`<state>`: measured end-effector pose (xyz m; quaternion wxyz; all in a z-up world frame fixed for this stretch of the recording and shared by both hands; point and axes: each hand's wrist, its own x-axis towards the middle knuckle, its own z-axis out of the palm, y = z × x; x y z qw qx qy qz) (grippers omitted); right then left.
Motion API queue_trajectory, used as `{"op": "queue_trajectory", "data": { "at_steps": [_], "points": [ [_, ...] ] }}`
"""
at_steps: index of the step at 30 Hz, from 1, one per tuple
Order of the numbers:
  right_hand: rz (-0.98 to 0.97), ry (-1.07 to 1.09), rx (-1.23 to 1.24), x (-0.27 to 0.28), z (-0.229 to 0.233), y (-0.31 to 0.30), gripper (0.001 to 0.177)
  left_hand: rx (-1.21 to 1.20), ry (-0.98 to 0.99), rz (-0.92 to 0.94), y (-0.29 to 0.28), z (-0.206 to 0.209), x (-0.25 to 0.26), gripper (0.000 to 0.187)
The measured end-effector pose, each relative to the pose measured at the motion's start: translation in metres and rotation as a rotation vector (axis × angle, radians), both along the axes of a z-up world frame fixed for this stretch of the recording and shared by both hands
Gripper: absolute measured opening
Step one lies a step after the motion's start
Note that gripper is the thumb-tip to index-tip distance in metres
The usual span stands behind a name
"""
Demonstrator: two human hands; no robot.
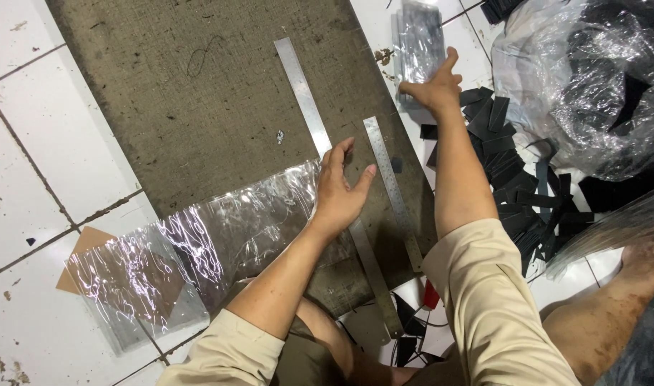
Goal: Measuring and cutting plastic sheets and organizing leather strips on a workshop floor
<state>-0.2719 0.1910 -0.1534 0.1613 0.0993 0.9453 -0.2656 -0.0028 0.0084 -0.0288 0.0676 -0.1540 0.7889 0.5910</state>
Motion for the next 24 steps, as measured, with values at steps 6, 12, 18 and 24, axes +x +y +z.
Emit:
{"op": "queue_trajectory", "data": {
  "at_steps": [6,12,18,24],
  "points": [
    [-0.162,-0.226,-0.568,0.041,0.073,0.014,0.081,0.016,0.043,0.017,-0.001,-0.006,-0.001,0.064],
    [-0.117,-0.080,-1.251,0.164,0.090,-0.012,0.076,0.490,-0.014,0.058,-0.012,0.003,-0.007,0.109],
    [0.077,-0.033,-1.387,0.295,0.150,-0.076,0.099,0.832,0.136,0.164,-0.008,0.055,0.027,0.081],
    [0.029,-0.087,-1.289,0.351,0.152,-0.070,0.078,0.902,0.068,0.281,-0.008,0.078,0.078,0.064]
  ]
}}
